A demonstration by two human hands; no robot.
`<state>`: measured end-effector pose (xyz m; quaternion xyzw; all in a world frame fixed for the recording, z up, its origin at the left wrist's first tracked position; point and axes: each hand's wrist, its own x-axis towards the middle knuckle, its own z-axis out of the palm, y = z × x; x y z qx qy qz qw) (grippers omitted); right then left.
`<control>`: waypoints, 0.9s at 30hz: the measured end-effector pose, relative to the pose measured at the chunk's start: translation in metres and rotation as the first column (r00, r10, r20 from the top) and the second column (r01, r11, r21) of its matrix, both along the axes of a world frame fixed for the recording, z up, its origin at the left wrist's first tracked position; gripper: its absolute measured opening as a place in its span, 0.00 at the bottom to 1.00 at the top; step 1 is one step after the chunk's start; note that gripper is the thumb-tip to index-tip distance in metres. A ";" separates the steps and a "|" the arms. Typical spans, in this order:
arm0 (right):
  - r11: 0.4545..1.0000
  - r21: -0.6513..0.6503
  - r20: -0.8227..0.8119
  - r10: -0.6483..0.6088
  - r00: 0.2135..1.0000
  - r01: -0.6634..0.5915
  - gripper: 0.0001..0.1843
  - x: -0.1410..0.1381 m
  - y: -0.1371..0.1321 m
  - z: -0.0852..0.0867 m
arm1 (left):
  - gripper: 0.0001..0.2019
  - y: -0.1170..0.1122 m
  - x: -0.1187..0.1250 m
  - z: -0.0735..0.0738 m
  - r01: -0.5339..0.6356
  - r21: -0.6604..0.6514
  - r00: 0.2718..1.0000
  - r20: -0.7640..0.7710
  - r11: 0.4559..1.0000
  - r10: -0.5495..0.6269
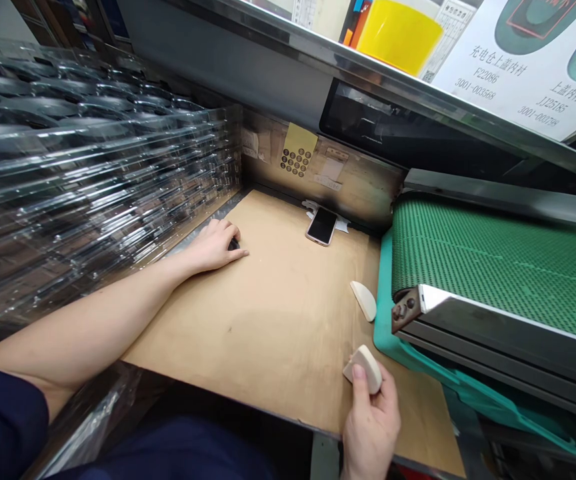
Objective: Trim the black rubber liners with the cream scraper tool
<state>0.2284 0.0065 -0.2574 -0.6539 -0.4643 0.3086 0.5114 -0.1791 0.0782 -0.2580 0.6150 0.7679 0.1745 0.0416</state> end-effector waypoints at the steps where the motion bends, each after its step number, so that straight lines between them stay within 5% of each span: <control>1: 1.000 0.001 0.002 0.000 1.000 0.000 0.29 0.000 0.000 0.000 | 0.21 0.000 0.000 0.000 -0.001 -0.001 1.000 0.000 1.000 0.001; 27: 1.000 0.024 -0.016 0.017 1.000 -0.016 0.27 0.004 0.002 -0.008 | 0.18 -0.002 0.002 0.001 -0.001 0.017 1.000 -0.009 1.000 0.001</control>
